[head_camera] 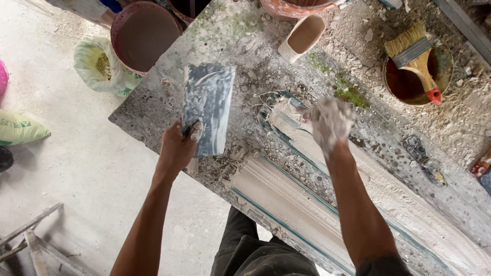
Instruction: The person wipes plaster cornice moldings laid on a workbench using a flat sponge pad, rubbing along the grooved profiles. They periodically dip the sponge into a bucket of water, scrub it, wring out a blue cloth, and resume wiping the moldings.
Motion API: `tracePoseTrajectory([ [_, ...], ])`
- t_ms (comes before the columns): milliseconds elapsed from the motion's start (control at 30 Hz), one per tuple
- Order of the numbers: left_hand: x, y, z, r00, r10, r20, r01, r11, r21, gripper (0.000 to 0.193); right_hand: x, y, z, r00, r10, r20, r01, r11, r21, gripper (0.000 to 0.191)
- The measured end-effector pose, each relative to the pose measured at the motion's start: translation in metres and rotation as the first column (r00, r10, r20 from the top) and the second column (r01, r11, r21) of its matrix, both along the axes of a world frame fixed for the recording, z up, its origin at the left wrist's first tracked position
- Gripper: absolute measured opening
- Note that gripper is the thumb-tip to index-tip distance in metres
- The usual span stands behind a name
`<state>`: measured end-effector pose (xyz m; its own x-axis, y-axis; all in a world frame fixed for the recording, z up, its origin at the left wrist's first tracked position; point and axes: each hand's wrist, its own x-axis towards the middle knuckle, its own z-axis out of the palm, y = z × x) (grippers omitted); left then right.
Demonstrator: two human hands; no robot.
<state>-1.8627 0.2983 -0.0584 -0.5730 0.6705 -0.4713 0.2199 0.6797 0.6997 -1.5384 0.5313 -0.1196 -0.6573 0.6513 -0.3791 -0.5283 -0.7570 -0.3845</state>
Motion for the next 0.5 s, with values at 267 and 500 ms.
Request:
tracePoseTrajectory([
  [267, 0.033, 0.015, -0.007, 0.965, -0.221, -0.139, 0.251, 0.932, 0.26, 0.039, -0.077, 0.013, 0.025, 0.912, 0.054, -0.406, -0.177, 0.946, -0.271, 0.064],
  [500, 0.094, 0.052, -0.043, 0.954, -0.299, -0.017, 0.262, 0.804, 0.534, 0.021, -0.093, -0.012, 0.1, 0.928, 0.072, -0.365, -0.047, 0.996, 0.076, 0.092],
])
